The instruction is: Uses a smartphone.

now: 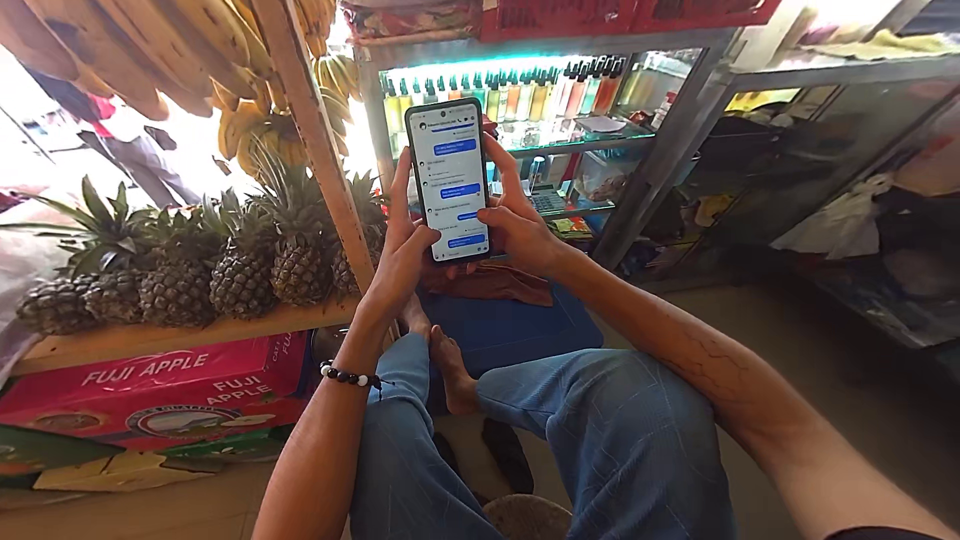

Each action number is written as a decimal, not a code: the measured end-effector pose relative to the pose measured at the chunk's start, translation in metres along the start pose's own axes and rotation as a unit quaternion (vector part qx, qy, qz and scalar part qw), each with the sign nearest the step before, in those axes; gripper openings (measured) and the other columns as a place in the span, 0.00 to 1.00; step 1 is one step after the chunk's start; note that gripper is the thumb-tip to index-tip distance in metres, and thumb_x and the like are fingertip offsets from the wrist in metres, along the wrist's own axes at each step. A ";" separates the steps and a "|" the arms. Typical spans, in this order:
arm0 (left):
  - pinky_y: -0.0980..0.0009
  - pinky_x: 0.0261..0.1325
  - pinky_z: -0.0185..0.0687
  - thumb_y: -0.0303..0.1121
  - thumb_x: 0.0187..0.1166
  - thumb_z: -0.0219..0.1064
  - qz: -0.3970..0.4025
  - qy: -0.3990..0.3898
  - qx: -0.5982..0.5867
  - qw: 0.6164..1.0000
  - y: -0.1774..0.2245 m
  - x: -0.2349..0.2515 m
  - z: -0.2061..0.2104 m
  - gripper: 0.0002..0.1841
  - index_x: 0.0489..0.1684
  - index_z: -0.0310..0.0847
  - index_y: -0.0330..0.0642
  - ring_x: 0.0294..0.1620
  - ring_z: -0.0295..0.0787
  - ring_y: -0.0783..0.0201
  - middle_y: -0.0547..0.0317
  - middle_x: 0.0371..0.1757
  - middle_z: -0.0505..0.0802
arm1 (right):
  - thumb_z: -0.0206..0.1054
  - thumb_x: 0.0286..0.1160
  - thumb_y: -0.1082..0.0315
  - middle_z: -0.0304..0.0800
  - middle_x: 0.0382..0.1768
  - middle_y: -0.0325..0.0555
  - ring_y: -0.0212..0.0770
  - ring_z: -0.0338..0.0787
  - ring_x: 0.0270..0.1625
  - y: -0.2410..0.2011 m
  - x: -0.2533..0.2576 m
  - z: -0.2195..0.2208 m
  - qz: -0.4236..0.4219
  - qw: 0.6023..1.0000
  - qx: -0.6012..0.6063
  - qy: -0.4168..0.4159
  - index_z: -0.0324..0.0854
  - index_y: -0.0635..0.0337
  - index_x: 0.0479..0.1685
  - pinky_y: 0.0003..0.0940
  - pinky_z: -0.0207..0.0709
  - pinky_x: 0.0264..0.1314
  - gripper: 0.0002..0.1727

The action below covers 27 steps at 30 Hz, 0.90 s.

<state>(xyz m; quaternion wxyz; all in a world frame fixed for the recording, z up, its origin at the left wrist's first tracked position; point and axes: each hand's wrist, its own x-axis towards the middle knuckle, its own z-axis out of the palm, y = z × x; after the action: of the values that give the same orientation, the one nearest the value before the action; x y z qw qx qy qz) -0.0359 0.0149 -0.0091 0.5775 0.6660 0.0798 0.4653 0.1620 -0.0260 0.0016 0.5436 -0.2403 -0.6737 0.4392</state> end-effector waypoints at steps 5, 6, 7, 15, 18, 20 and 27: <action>0.59 0.47 0.94 0.15 0.80 0.43 -0.013 -0.011 0.002 1.000 0.002 -0.008 -0.003 0.46 0.96 0.25 0.65 0.53 0.94 0.55 0.45 0.71 0.83 | 0.46 0.83 0.77 0.81 0.68 0.57 0.54 0.92 0.61 0.003 0.001 -0.003 -0.015 1.000 -0.012 0.001 0.23 0.41 0.93 0.53 0.93 0.53 0.44; 0.64 0.42 0.91 0.15 0.81 0.41 -0.024 -0.011 0.003 1.000 0.003 -0.020 -0.004 0.44 0.96 0.30 0.66 0.46 0.93 0.57 0.45 0.68 0.85 | 0.46 0.83 0.77 0.80 0.69 0.56 0.53 0.92 0.62 0.004 0.001 -0.003 -0.014 1.000 -0.015 0.001 0.22 0.40 0.93 0.52 0.92 0.55 0.45; 0.68 0.41 0.90 0.14 0.82 0.39 -0.031 -0.017 0.006 0.999 0.005 -0.027 -0.005 0.43 0.95 0.31 0.66 0.44 0.92 0.59 0.46 0.67 0.85 | 0.47 0.83 0.77 0.80 0.69 0.56 0.52 0.92 0.62 0.004 0.001 -0.003 -0.012 1.000 -0.015 0.001 0.21 0.40 0.93 0.51 0.92 0.55 0.46; 0.55 0.58 0.92 0.15 0.76 0.44 -0.004 -0.008 -0.014 1.000 -0.002 0.000 -0.001 0.50 0.95 0.20 0.67 0.60 0.92 0.54 0.45 0.75 0.81 | 0.70 0.70 0.84 0.86 0.64 0.58 0.52 0.95 0.57 0.002 0.007 0.015 -0.021 0.996 -0.038 0.076 0.25 0.45 0.94 0.46 0.94 0.54 0.61; 0.52 0.55 0.93 0.14 0.74 0.44 -0.002 -0.027 -0.049 0.998 -0.004 0.003 0.003 0.52 0.94 0.16 0.70 0.61 0.91 0.51 0.45 0.76 0.79 | 0.74 0.64 0.85 0.85 0.63 0.60 0.52 0.95 0.56 0.004 0.009 0.018 -0.042 0.991 -0.057 0.110 0.29 0.49 0.94 0.46 0.94 0.54 0.62; 0.56 0.51 0.94 0.14 0.74 0.41 0.002 -0.034 -0.060 0.998 -0.004 -0.003 0.003 0.50 0.94 0.17 0.70 0.59 0.91 0.53 0.46 0.76 0.79 | 0.69 0.67 0.87 0.84 0.64 0.59 0.51 0.94 0.57 0.002 0.009 0.017 -0.037 0.991 -0.069 0.107 0.29 0.48 0.94 0.46 0.93 0.55 0.60; 0.52 0.51 0.94 0.19 0.78 0.41 -0.014 -0.014 -0.056 0.998 0.001 0.003 -0.001 0.47 0.94 0.19 0.72 0.56 0.93 0.51 0.45 0.73 0.82 | 0.39 0.73 0.77 0.84 0.66 0.54 0.51 0.93 0.56 0.002 0.006 0.003 -0.013 0.999 -0.039 0.036 0.26 0.40 0.95 0.48 0.92 0.45 0.46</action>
<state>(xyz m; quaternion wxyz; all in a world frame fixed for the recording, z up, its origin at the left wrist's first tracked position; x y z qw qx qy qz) -0.0351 0.0170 -0.0071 0.6212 0.6382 0.0545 0.4514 0.1570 -0.0211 0.0033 0.5633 -0.2678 -0.6735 0.3967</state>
